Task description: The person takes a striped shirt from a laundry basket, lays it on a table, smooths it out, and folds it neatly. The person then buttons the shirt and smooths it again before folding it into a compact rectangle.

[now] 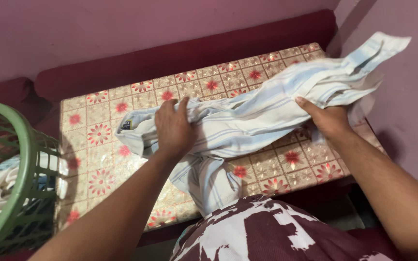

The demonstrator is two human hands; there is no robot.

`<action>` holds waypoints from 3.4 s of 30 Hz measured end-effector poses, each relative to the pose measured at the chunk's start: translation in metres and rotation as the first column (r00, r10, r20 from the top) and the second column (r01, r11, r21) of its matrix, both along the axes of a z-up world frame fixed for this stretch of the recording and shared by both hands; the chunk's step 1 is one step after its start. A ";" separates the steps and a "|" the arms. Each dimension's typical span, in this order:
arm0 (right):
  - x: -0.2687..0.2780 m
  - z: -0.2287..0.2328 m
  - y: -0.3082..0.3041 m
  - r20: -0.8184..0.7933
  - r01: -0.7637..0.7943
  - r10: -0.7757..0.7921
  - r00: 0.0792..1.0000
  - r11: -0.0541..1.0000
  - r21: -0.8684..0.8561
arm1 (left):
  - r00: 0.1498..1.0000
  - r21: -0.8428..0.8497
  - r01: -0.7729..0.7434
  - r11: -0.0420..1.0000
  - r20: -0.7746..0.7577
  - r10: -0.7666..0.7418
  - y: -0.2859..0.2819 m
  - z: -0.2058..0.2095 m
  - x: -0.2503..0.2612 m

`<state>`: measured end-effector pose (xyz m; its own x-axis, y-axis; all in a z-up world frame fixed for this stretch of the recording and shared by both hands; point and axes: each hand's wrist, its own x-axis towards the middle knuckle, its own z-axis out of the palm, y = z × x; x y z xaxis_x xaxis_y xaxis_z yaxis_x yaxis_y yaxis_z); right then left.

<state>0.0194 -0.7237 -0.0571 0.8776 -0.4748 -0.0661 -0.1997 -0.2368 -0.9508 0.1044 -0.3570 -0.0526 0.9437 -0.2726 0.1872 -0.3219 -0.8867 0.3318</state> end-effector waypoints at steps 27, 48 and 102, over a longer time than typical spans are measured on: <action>0.093 -0.063 -0.080 0.032 -0.109 0.104 0.994 0.920 0.376 | 0.737 -0.779 -0.603 -0.173 -0.627 0.252 0.057 -0.058 0.043; 0.065 -0.089 -0.078 -0.408 0.378 -0.282 0.868 0.909 0.178 | 0.511 -0.473 -0.686 -0.553 -0.854 0.097 0.079 -0.030 -0.009; 0.026 -0.014 -0.021 -0.767 -0.843 0.577 0.282 0.530 0.089 | 0.565 -0.417 -0.570 -0.708 -0.825 0.030 0.087 -0.056 -0.026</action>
<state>0.0459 -0.7449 -0.0715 0.6173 0.2136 -0.7572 -0.2923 -0.8313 -0.4728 0.0788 -0.2700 -0.1082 0.5771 0.3536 -0.7362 0.1260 0.8521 0.5080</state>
